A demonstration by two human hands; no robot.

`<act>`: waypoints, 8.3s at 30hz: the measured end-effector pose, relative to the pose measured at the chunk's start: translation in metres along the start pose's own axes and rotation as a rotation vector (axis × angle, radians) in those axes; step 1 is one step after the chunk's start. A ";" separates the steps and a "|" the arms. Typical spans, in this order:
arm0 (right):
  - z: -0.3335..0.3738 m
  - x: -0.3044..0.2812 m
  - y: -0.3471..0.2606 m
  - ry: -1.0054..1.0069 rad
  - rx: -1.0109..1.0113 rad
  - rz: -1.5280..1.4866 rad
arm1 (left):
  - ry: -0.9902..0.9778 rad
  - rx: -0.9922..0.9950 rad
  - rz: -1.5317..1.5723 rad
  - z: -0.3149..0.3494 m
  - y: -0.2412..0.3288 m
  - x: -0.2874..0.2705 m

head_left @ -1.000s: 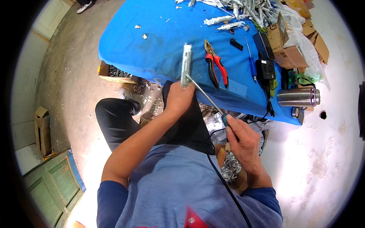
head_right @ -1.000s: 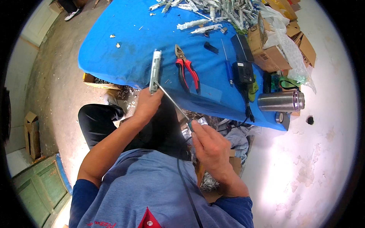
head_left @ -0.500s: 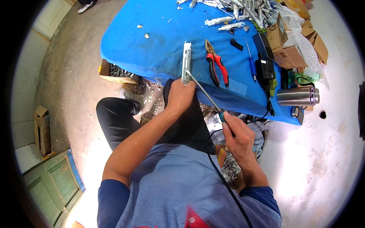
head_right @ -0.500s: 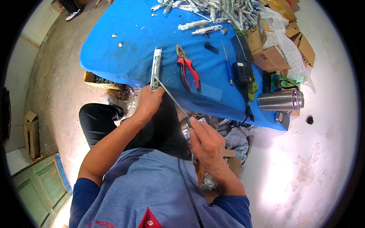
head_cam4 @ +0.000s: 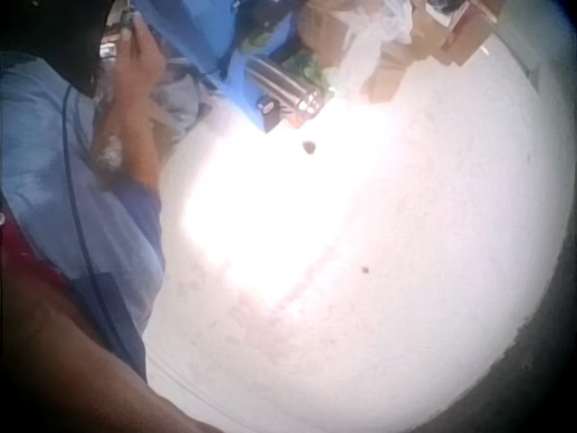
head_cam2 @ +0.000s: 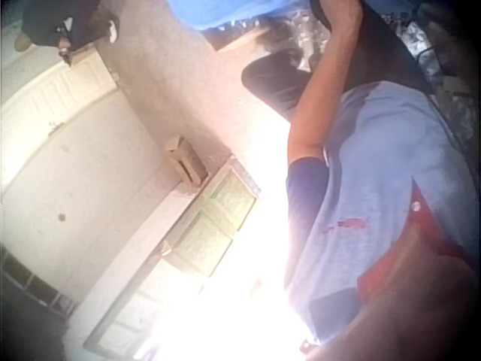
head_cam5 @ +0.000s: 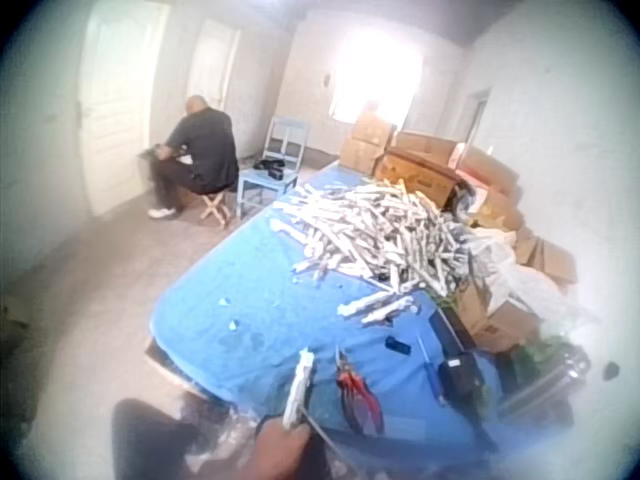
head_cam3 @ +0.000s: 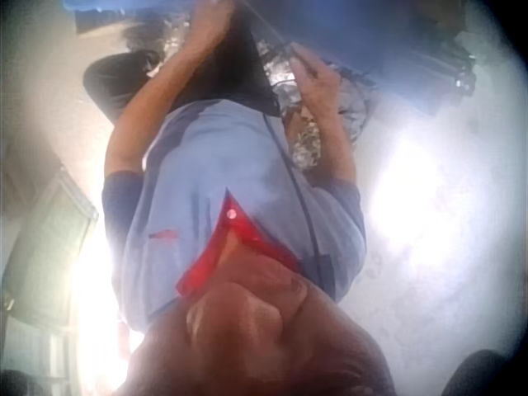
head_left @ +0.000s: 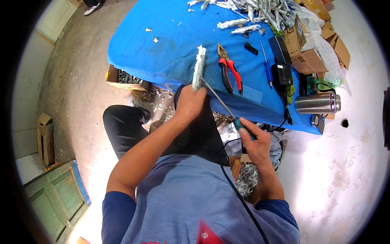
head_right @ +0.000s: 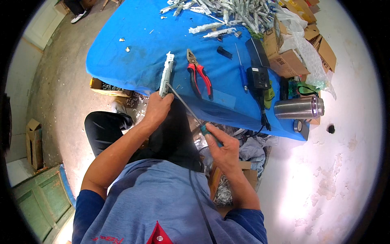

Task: The person sits on the floor and uses pliers and a screwdriver to disassemble a metal lock cylinder. They remove the outer casing and internal components, placing the parts on a blue table.

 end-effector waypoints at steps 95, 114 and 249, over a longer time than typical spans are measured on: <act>-0.033 0.025 -0.015 -0.306 0.342 -0.304 | -0.360 -0.349 0.841 -0.001 -0.001 -0.018; -0.015 -0.004 -0.022 -0.307 0.413 -0.392 | -0.263 -0.374 0.785 0.004 0.005 -0.017; 0.010 -0.006 -0.004 -0.189 0.316 -0.285 | -0.378 -0.405 0.998 0.022 -0.003 0.004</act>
Point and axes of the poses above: each hand's wrist, its own z-axis away from the middle knuckle, its own x-axis out of the palm, y = z × x, the point moved 3 cm from there along -z, towards the middle knuckle, and after that the axes turned 1 degree about -z, right-handed, at the moved point
